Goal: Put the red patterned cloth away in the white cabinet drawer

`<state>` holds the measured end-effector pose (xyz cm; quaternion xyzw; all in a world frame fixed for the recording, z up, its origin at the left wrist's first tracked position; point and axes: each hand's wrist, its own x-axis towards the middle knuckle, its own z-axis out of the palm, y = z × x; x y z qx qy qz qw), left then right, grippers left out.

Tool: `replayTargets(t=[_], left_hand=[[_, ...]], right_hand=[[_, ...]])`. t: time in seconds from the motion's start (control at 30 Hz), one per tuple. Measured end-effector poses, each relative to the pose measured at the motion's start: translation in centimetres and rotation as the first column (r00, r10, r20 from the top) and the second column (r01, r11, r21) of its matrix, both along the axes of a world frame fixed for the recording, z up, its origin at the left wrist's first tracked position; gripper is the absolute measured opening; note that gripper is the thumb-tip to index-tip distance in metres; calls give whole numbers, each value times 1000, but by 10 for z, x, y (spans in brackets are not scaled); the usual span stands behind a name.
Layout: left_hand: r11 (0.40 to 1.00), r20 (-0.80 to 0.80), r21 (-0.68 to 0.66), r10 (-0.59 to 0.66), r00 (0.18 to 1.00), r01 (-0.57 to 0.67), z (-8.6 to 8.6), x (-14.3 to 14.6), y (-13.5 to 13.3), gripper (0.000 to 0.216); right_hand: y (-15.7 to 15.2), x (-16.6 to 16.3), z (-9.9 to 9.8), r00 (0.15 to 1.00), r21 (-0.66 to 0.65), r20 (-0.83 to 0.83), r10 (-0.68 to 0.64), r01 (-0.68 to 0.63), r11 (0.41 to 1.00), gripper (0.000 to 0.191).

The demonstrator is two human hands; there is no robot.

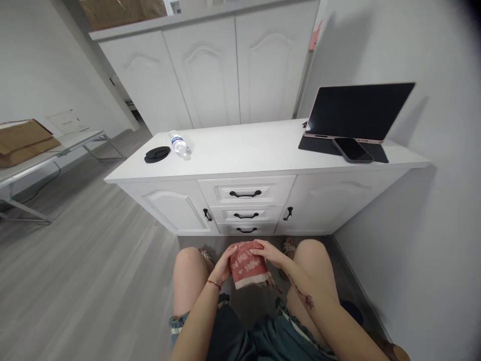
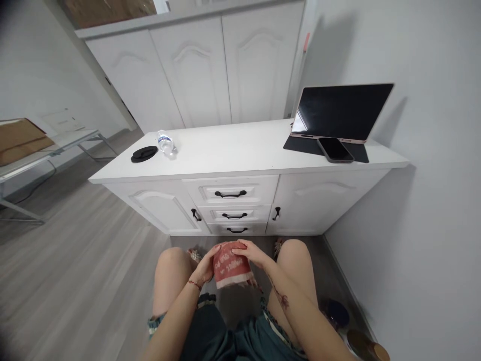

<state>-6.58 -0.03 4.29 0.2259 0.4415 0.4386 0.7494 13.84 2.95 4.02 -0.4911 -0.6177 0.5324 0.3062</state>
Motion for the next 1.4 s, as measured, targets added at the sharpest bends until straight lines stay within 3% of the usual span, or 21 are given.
replayTargets(t=[0.17,0.27,0.4,0.53,0.67,0.77,0.9,1.1,1.17,1.27,1.4], left_hand=[[984,78,3,-176,981,177,15,0,-6,47],[987,115,33,-161,980,159,18,-1,-7,46],[1000,83,18,-25,996,24,8,-3,-9,37],[992,87,12,123,989,-125,-17,-3,-10,39],[949,90,-24,315,945,-314,-42,-3,-2,41],[895,16,-50,444,896,-443,-53,-5,6,39],[855,-74,-55,511,856,-515,-64,-9,14,38],[885,-66,-53,459,886,-463,-77,-8,13,45],[898,-53,-64,432,900,-435,-81,-8,13,45],[893,-46,-92,439,897,-441,-88,-10,15,43],[877,-54,-108,464,884,-467,-93,-11,17,41]], right_hand=[[9,-3,3,997,44,-62,39,-36,998,30],[14,-7,-1,992,58,-121,29,-22,998,31],[14,-9,-16,995,165,30,-90,84,983,33],[12,-10,-42,974,293,165,-157,104,950,36],[12,-16,-67,947,295,183,-264,203,934,35],[13,-21,-74,936,333,166,-311,244,911,33],[27,-25,-50,918,436,150,-366,271,858,31],[87,-28,44,873,748,166,-459,192,635,34],[109,-29,66,861,784,221,-458,122,608,37],[128,-33,77,842,802,297,-450,35,596,34],[127,-38,68,831,828,288,-476,33,560,39]])
